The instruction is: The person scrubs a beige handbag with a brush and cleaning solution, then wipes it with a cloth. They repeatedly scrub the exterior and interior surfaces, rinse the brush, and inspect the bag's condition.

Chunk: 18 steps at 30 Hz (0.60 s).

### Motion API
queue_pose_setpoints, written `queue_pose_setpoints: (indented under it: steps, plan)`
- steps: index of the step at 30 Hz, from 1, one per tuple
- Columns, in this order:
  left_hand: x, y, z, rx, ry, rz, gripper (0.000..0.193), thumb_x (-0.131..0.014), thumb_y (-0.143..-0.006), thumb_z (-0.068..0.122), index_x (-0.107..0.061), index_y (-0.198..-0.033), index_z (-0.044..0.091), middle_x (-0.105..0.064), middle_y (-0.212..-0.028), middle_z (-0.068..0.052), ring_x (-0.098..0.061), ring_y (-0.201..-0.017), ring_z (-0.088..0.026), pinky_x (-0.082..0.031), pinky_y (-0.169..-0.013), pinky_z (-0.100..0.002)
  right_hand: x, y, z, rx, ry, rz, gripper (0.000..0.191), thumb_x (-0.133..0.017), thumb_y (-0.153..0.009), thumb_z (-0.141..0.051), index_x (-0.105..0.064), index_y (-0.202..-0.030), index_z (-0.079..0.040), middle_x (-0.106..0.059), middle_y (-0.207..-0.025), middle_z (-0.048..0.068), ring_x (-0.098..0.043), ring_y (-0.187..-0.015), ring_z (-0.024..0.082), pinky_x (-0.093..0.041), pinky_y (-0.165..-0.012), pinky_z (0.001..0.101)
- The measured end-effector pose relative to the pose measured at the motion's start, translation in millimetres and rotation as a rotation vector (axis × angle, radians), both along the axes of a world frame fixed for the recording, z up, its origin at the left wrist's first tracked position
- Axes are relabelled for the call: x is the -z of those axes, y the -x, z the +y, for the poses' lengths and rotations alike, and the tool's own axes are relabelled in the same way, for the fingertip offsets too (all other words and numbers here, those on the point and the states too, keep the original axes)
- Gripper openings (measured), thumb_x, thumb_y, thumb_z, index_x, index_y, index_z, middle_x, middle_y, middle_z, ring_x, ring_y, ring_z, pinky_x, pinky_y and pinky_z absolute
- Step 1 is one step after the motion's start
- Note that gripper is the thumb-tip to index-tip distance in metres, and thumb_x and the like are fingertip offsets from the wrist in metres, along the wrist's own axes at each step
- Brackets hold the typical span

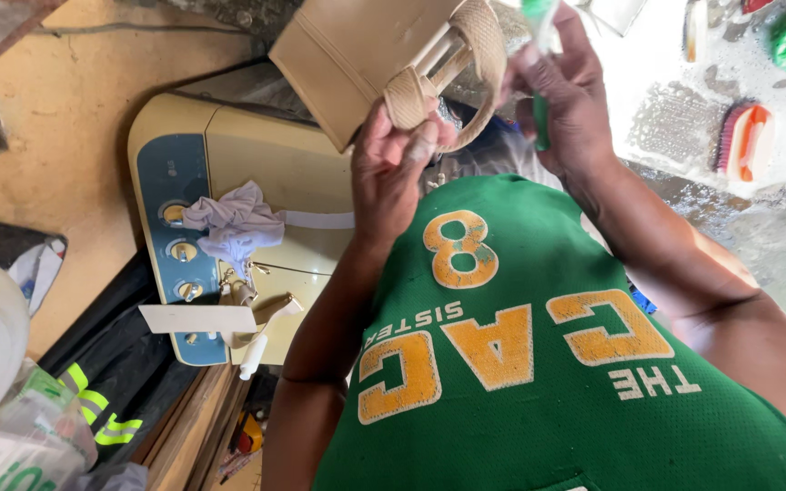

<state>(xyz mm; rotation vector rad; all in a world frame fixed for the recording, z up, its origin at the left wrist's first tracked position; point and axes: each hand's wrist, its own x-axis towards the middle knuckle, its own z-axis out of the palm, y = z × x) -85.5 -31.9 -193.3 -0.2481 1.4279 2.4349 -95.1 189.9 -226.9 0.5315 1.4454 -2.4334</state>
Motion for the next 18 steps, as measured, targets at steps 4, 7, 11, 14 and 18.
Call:
queue_pose_setpoints:
  steps: [4,7,11,14,18]
  plan:
    - [-18,7,-37,-0.004,0.046,-0.060,0.040,-0.063,-0.098,0.015,-0.052,-0.135,0.004,-0.066,-0.114,-0.004,-0.065,-0.088,-0.008,-0.064,-0.087,-0.031,10,-18,16,0.103,-0.112,0.148,0.044,-0.067,-0.120,-0.022,-0.044,-0.156,-0.011,-0.066,-0.082,0.007,-0.055,-0.052,0.011,-0.039,-0.041,0.0224]
    - [-29,14,-63,0.098,-0.066,0.013,0.034,-0.059,-0.110,0.028,-0.065,-0.123,-0.003,-0.058,-0.081,0.002,-0.047,-0.064,0.002,-0.041,-0.052,-0.016,8,-27,30,0.202,-0.234,0.183,0.038,-0.069,-0.118,-0.019,-0.053,-0.149,-0.004,-0.071,-0.109,0.009,-0.053,-0.053,0.012,-0.038,-0.041,0.0254]
    - [-37,27,-80,0.404,0.102,0.111,0.033,-0.050,-0.102,0.028,-0.063,-0.115,0.001,-0.067,-0.092,-0.003,-0.047,-0.068,-0.002,-0.037,-0.054,-0.021,-12,-26,31,0.088,-0.294,0.240,0.022,-0.065,-0.118,-0.021,-0.061,-0.126,0.000,-0.068,-0.094,0.011,-0.058,-0.054,0.012,-0.038,-0.042,0.0243]
    - [-36,42,-80,0.747,0.088,0.337,0.029,-0.051,-0.108,0.023,-0.066,-0.107,-0.001,-0.066,-0.091,-0.004,-0.056,-0.076,-0.008,-0.048,-0.068,-0.030,-25,-20,11,-0.143,-0.349,0.305,0.024,-0.060,-0.111,-0.023,-0.060,-0.126,-0.004,-0.072,-0.123,0.014,-0.070,-0.073,0.012,-0.043,-0.044,0.0196]
    - [-30,55,-70,1.034,0.431,0.449,0.022,-0.064,-0.096,0.020,-0.063,-0.093,-0.003,-0.060,-0.076,-0.010,-0.056,-0.066,-0.017,-0.043,-0.062,-0.035,-27,-19,-22,-0.472,-0.351,0.669,0.031,-0.077,-0.109,-0.020,-0.062,-0.130,-0.003,-0.070,-0.126,0.011,-0.070,-0.092,0.016,-0.056,-0.083,0.0286]
